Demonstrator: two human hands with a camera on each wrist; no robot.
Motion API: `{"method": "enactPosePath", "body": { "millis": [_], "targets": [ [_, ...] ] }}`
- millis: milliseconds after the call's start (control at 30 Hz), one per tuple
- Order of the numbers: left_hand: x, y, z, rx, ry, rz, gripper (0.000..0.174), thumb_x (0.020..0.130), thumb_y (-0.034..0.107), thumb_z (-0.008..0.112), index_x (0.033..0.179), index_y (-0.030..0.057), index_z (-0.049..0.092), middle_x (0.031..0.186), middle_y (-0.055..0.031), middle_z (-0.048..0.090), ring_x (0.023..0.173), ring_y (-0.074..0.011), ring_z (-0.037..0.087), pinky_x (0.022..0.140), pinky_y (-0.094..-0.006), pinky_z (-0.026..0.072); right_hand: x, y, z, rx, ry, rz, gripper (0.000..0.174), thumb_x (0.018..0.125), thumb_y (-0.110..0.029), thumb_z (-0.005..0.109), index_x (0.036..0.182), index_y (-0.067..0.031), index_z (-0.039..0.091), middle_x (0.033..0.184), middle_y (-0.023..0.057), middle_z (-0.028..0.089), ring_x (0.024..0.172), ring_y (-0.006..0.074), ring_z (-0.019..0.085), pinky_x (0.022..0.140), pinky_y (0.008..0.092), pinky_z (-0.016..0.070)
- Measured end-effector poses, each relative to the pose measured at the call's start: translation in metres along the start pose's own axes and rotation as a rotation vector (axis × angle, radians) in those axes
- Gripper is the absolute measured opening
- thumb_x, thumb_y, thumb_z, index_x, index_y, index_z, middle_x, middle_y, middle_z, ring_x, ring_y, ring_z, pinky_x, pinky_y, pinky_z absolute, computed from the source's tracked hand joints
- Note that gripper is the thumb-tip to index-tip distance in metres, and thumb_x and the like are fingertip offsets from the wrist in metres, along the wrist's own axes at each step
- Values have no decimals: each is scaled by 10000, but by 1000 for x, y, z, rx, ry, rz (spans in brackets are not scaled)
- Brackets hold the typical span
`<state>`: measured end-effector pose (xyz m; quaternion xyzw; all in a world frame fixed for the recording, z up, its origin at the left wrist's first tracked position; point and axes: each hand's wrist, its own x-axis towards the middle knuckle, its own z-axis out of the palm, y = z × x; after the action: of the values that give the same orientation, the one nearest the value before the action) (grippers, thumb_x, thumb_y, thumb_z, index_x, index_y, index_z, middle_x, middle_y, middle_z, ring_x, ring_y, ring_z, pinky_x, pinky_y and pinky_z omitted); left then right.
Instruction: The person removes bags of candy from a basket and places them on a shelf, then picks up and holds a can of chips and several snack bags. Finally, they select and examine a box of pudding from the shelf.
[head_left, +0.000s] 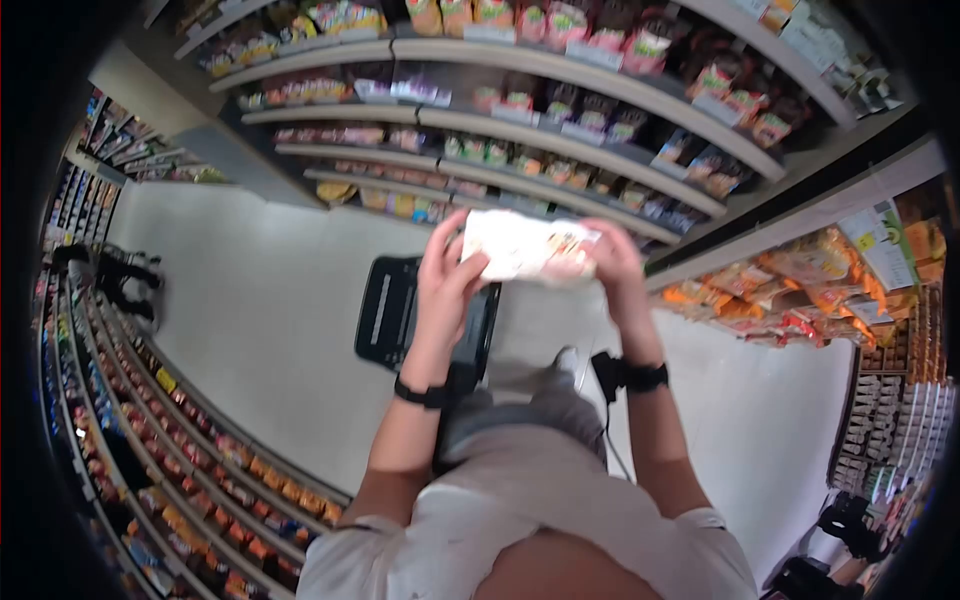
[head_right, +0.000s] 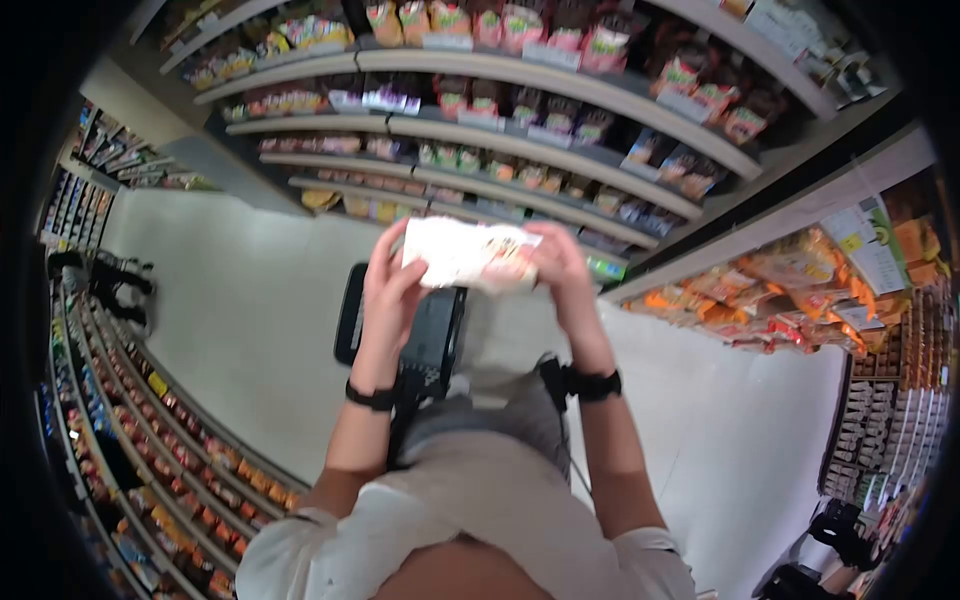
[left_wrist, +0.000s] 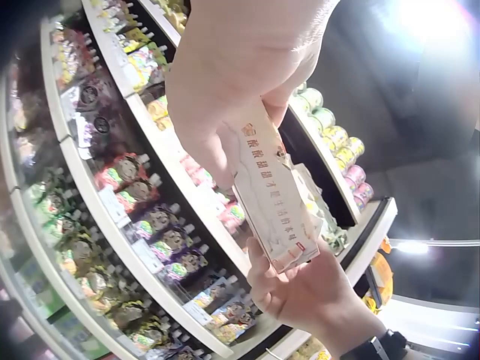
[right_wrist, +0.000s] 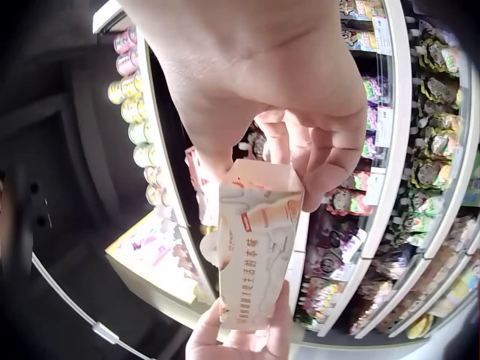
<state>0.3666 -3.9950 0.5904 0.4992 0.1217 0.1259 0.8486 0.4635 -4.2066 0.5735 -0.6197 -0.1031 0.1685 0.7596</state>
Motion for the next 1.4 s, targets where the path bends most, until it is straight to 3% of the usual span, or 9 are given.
{"method": "enactPosePath", "body": {
  "millis": [300, 467, 567, 633, 700, 767, 833, 1000, 1400],
  "targets": [
    [-8, -118, -293, -149, 631, -114, 588, 879, 62, 609, 1417, 109, 377, 1270, -141, 558, 1084, -273, 631, 810, -360, 571, -33, 173, 89, -394, -103, 295, 419, 888, -102, 687, 1288, -80, 567, 1043, 60, 679, 886, 147, 645, 772, 272, 525],
    [-10, -234, -415, 49, 944, -262, 603, 743, -30, 655, 1301, 3, 428, 1170, -169, 584, 960, -307, 665, 763, -405, 590, -55, 230, 127, -1151, -298, -119, 565, 818, -259, 735, 1335, -143, 538, 1423, 152, 461, 1335, 382, 428, 1082, 530, 372],
    [-21, -289, -437, 194, 1005, -347, 489, 699, 50, 708, 1149, -27, 531, 1040, -192, 641, 897, -337, 692, 752, -418, 596, -57, 217, 154, -1482, -399, -203, 527, 829, -279, 731, 1309, -144, 561, 1394, 148, 491, 1364, 357, 408, 1050, 653, 337],
    [-18, -327, -445, 1127, 935, -493, 365, 714, 189, 721, 1008, -7, 631, 882, -192, 679, 824, -361, 710, 732, -444, 594, -55, 252, 144, -1484, -437, -215, 473, 846, -331, 699, 1279, -173, 593, 1384, 108, 512, 1377, 331, 387, 1002, 728, 293],
    [-22, -394, -478, 1224, 837, -583, 329, 743, 296, 697, 910, 13, 678, 768, -181, 682, 770, -397, 706, 709, -486, 583, -59, 264, 138, -1625, -583, -145, 425, 855, -393, 689, 1229, -198, 638, 1339, 63, 560, 1339, 281, 431, 1031, 629, 322],
    [-28, -449, -483, 1914, -45, -196, 325, 810, 327, 670, 937, 27, 661, 861, -145, 683, 893, -376, 691, 771, -498, 562, -61, 283, 144, -1277, -359, -383, 141, 752, -199, 675, 859, -113, 642, 901, 60, 621, 961, 250, 583, 877, 508, 444],
    [-10, -486, -475, 1010, 716, -770, 329, 856, 378, 627, 1006, 89, 672, 961, -122, 672, 1031, -335, 648, 865, -489, 519, -52, 275, 151, -1344, -302, -440, 128, 675, -163, 667, 799, -152, 641, 859, 0, 608, 873, 243, 583, 860, 518, 427],
    [-20, -601, -489, 1795, 15, -1038, 518, 920, 568, 521, 1214, 164, 657, 1346, -74, 567, 1215, -294, 541, 940, -578, 439, -52, 280, 156, -1303, -203, -411, 194, 649, -95, 725, 827, -162, 684, 819, -9, 616, 772, 216, 584, 799, 465, 414],
    [-40, -668, -338, 1160, -187, -808, 433, 914, 496, 557, 1112, 138, 701, 1165, -145, 636, 1057, -280, 610, 897, -529, 474, -50, 265, 170, -1356, -193, -387, 159, 646, -90, 745, 726, -183, 644, 779, -39, 623, 796, 185, 606, 787, 446, 392]
  ]
}}
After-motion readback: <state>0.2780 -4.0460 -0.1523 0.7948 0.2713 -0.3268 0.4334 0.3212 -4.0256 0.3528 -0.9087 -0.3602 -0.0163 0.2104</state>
